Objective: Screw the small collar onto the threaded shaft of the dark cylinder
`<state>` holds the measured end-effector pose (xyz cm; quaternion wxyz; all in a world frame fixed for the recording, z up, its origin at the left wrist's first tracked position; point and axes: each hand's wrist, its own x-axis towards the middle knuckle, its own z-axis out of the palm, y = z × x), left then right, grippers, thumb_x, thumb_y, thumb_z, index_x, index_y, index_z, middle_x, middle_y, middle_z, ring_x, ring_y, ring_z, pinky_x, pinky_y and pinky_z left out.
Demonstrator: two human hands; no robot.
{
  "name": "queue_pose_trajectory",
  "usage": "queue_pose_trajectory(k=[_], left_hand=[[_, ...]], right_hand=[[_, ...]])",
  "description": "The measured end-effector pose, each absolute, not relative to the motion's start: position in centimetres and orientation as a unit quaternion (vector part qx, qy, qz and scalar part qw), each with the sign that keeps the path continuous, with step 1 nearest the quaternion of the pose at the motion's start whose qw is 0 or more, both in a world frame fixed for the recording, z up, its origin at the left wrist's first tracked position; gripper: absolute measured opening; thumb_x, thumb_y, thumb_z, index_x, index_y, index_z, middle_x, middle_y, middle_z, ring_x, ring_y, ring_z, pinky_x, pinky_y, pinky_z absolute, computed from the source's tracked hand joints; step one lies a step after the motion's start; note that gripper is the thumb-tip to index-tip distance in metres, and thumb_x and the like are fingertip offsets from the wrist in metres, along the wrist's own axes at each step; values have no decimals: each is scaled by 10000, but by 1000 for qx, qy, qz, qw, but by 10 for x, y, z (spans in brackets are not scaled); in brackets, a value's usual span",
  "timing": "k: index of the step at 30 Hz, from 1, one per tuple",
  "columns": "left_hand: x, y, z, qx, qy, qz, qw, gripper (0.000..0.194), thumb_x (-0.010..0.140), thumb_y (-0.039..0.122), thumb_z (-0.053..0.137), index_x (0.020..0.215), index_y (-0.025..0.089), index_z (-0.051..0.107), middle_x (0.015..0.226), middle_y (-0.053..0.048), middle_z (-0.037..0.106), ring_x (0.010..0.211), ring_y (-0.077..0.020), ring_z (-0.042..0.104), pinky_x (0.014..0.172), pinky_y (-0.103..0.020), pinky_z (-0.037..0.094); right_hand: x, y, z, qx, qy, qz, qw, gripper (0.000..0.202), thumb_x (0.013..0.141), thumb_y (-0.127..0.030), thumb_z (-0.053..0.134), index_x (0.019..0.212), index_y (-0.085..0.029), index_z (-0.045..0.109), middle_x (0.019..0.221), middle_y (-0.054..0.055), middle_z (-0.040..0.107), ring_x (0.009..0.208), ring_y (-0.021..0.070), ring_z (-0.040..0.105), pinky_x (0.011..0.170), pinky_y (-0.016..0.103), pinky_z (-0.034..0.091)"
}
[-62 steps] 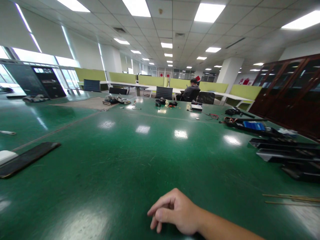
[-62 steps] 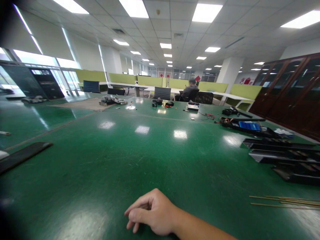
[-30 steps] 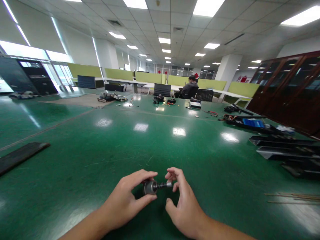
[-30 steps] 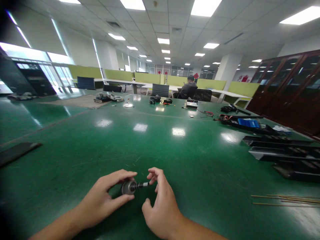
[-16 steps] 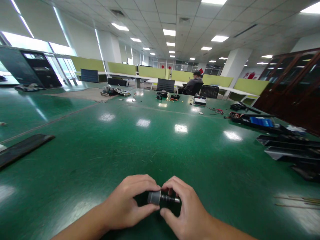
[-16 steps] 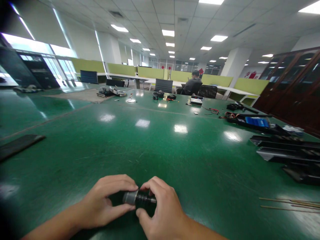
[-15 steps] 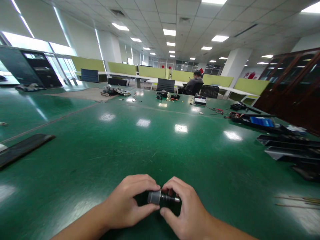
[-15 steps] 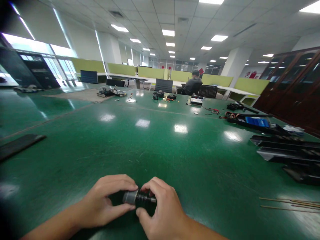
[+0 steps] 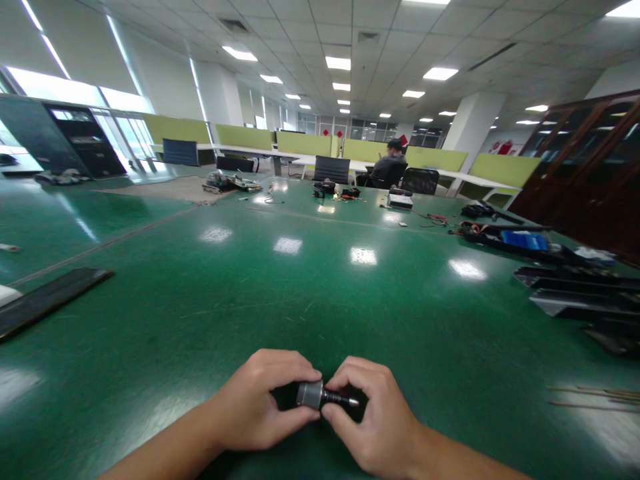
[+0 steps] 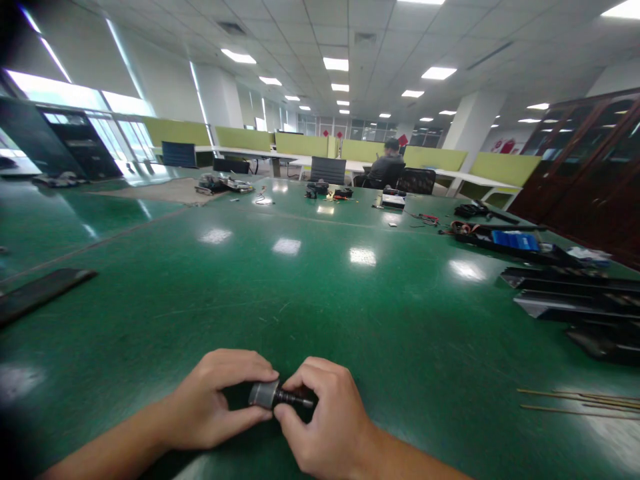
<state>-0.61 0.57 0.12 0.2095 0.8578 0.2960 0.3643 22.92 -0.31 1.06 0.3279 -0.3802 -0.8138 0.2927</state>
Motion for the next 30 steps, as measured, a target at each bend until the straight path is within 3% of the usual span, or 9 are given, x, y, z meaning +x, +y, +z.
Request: queue_pose_trajectory(k=[30], left_hand=[[-7,3,2,860,298,382,162,365,787,231,800,1130,222,676,923,-41,754,825,-172,725,739,-270,570]], right_hand=[[230,0,11,-377,-799,329,333,71,753,-143,722,772,-175,661,720,4,635,667,165,604,647,283,406]])
